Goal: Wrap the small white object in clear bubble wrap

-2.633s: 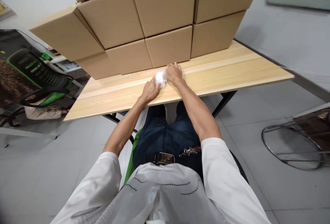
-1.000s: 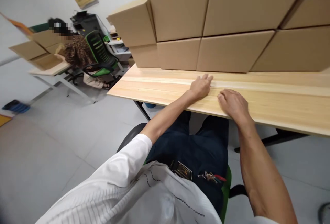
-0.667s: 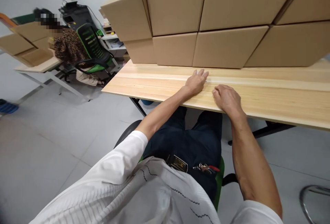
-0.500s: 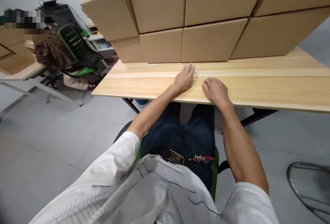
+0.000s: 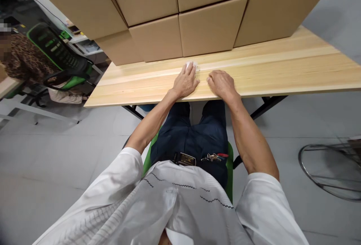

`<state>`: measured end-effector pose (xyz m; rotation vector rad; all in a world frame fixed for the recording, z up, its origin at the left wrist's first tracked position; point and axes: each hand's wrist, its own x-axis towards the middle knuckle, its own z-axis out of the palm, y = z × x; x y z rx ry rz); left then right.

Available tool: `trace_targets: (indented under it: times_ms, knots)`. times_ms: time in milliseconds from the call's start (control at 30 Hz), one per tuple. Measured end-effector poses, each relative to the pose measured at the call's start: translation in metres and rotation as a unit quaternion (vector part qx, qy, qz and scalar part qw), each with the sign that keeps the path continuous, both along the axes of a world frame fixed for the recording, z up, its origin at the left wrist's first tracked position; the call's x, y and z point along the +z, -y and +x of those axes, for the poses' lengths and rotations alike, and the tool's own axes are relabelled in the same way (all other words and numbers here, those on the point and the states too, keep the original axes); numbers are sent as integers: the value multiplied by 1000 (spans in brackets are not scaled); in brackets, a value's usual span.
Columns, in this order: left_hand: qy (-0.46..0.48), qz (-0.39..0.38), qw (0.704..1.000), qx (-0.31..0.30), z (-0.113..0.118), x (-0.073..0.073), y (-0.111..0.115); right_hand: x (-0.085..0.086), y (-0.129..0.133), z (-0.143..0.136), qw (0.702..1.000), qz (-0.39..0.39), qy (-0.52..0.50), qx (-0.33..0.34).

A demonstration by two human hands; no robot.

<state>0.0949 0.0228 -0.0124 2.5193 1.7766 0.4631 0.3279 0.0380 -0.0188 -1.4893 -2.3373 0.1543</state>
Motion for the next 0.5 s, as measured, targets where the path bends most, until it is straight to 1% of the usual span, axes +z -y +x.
trace_targets:
  times_ms: [133,267,500]
  knots:
    - [-23,2,1000,-17,-1,-1,7,-2,-1,0,1000,-1,-4,-1]
    - [0,2,1000,-18,0,2,13,-3,-2,0,1000,10,-4,5]
    - [-4,-3,999,-35,-3,2,14,-5,-3,0,1000,18,-7,6]
